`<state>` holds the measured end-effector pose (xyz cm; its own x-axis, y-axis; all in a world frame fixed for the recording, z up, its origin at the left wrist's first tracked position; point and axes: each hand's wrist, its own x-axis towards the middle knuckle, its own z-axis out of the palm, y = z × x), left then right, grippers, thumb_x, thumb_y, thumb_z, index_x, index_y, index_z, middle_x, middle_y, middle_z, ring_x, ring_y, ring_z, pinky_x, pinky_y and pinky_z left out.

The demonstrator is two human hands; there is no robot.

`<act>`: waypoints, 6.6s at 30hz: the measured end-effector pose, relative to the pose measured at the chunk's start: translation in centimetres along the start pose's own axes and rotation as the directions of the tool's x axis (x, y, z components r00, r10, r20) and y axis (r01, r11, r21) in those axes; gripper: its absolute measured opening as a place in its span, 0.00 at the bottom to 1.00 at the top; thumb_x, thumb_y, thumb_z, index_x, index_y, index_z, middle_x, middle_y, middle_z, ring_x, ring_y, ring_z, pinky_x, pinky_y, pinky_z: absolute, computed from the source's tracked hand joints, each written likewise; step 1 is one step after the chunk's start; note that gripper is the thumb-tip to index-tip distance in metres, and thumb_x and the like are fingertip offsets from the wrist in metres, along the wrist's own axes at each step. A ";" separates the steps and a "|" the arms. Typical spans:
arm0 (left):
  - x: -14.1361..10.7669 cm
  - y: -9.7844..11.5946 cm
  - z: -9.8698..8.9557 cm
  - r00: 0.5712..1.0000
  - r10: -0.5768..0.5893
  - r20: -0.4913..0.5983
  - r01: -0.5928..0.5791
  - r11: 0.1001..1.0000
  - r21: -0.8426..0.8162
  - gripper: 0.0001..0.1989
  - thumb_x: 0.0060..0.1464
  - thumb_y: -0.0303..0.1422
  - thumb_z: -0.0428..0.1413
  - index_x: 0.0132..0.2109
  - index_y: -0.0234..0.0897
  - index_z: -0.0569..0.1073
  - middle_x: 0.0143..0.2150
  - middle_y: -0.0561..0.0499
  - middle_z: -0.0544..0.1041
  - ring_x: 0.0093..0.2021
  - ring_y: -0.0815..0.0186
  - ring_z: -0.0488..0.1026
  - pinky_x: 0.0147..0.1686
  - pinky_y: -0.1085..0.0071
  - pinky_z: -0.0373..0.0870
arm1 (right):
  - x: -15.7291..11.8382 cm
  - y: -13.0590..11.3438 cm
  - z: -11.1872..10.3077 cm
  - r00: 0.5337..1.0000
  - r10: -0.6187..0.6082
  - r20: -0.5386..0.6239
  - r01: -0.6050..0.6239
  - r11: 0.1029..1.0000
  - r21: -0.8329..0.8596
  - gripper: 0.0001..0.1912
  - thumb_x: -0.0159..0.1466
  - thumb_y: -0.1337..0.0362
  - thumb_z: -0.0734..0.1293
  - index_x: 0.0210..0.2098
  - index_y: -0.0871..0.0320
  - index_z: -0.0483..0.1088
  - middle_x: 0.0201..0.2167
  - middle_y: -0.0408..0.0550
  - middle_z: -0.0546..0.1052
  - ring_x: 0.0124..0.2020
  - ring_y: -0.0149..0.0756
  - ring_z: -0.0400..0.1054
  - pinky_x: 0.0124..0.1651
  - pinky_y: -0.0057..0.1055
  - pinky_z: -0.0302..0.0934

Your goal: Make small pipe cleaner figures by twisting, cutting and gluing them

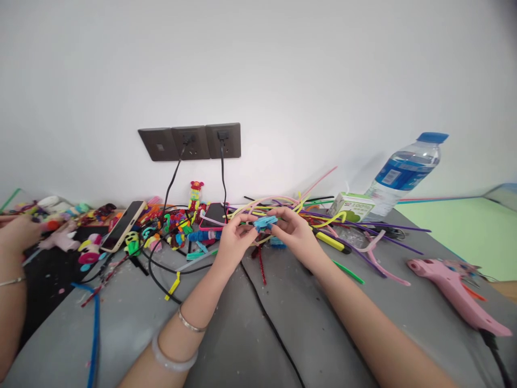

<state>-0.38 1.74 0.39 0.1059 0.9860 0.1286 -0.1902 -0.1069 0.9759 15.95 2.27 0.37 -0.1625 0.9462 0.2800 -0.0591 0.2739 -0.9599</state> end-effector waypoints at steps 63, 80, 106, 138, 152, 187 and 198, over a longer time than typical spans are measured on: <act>-0.4 0.1 0.1 0.966 0.246 0.073 -0.256 0.948 0.187 0.04 0.49 0.28 0.57 0.35 0.37 0.70 0.40 0.48 0.70 0.40 0.64 0.72 0.33 0.72 0.76 | -0.8 -1.8 -0.7 0.940 -0.300 0.164 0.342 0.820 -0.460 0.08 0.61 0.73 0.60 0.36 0.53 0.66 0.40 0.50 0.72 0.43 0.39 0.71 0.37 0.31 0.71; -0.5 0.2 0.1 0.940 0.333 0.070 -0.340 0.912 0.228 0.04 0.50 0.25 0.55 0.35 0.37 0.69 0.40 0.48 0.68 0.42 0.64 0.72 0.33 0.72 0.78 | -0.6 -1.3 -0.7 0.973 -0.195 0.126 0.221 0.942 -0.253 0.13 0.63 0.70 0.63 0.47 0.53 0.64 0.43 0.49 0.74 0.42 0.37 0.74 0.42 0.32 0.71; -0.4 0.1 -0.2 0.905 0.422 0.053 -0.419 0.862 0.284 0.06 0.51 0.22 0.54 0.35 0.37 0.71 0.42 0.47 0.69 0.46 0.64 0.72 0.36 0.73 0.77 | 0.0 -0.6 -0.5 0.999 0.004 0.041 -0.008 0.996 0.087 0.18 0.60 0.57 0.71 0.46 0.52 0.65 0.46 0.49 0.72 0.39 0.37 0.75 0.43 0.38 0.72; 0.1 -0.2 -0.5 0.999 0.048 0.014 -0.047 0.998 -0.035 0.17 0.46 0.39 0.66 0.42 0.35 0.77 0.42 0.44 0.80 0.41 0.60 0.77 0.31 0.70 0.77 | 0.0 -1.3 -0.8 0.963 0.262 0.065 -0.269 0.914 0.302 0.22 0.52 0.52 0.77 0.38 0.57 0.71 0.24 0.42 0.75 0.22 0.29 0.68 0.28 0.28 0.64; 0.1 -0.2 -0.4 1.000 0.016 -0.012 -0.017 0.998 -0.064 0.18 0.45 0.39 0.67 0.42 0.34 0.78 0.42 0.43 0.81 0.41 0.58 0.79 0.29 0.70 0.78 | 0.1 -1.4 -0.6 0.968 0.249 0.010 -0.244 0.940 0.236 0.21 0.51 0.51 0.76 0.37 0.58 0.71 0.22 0.41 0.75 0.20 0.29 0.68 0.26 0.27 0.62; -0.1 -0.1 0.0 0.996 -0.090 0.008 0.090 0.994 -0.056 0.15 0.47 0.43 0.65 0.38 0.37 0.76 0.32 0.51 0.76 0.29 0.68 0.75 0.31 0.71 0.76 | -0.1 -1.2 -0.2 0.988 0.130 0.082 -0.135 0.989 0.057 0.20 0.59 0.45 0.69 0.37 0.55 0.67 0.19 0.37 0.68 0.20 0.28 0.59 0.24 0.27 0.55; -0.5 -0.6 0.2 0.980 0.166 0.108 -0.178 0.977 0.115 0.14 0.54 0.36 0.60 0.47 0.39 0.73 0.49 0.45 0.74 0.39 0.65 0.74 0.36 0.71 0.76 | 0.0 -0.6 -0.3 0.990 0.142 0.016 -0.143 0.986 0.081 0.21 0.58 0.44 0.70 0.35 0.55 0.65 0.18 0.37 0.69 0.19 0.28 0.61 0.24 0.27 0.57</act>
<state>-0.14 1.29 -0.27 0.1776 0.9349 0.3074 -0.0921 -0.2952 0.9510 16.28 2.17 0.99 -0.1854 0.9725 0.1411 -0.1144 0.1213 -0.9860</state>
